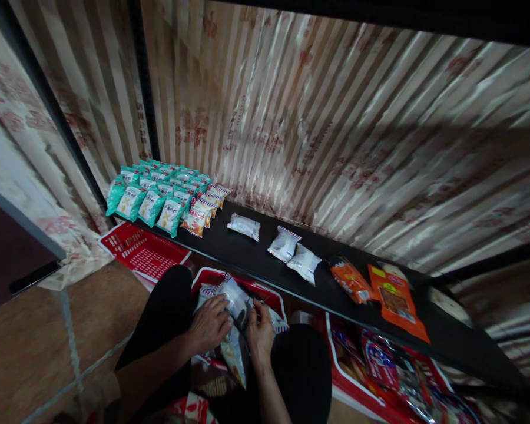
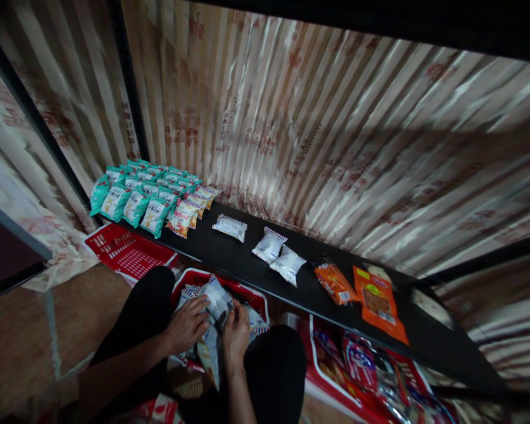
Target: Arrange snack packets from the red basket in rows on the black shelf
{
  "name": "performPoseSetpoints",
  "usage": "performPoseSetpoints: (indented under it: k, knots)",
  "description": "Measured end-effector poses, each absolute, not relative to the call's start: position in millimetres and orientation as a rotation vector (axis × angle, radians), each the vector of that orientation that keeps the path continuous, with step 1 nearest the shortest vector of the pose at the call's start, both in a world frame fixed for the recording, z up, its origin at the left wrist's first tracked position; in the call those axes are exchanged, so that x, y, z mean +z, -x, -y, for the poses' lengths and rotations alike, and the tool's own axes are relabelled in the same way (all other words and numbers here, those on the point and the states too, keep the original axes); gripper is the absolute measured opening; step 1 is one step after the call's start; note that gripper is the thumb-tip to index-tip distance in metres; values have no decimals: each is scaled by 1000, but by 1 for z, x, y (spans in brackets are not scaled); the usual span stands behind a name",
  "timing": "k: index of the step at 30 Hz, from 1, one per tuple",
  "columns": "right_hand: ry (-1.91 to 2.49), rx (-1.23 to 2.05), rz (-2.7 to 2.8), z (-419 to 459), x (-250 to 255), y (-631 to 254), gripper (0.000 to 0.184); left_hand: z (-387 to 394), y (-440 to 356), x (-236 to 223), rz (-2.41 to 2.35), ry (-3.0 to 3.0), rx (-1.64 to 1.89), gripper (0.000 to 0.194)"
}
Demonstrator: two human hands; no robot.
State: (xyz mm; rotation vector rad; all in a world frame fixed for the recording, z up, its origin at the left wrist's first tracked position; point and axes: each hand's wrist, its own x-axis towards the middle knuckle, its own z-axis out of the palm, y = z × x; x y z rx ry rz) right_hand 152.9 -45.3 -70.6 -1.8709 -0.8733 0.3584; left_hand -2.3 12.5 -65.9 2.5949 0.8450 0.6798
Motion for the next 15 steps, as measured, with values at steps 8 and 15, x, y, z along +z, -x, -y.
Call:
performPoseSetpoints:
  k: [8,15]
  knots:
    - [1834,502,912,57,-97,-144,37,17,8,-62,-692,-2491,707,35]
    - [1803,589,889,54,-109,-141,36,21,15,-58,-521,-2464,560,39]
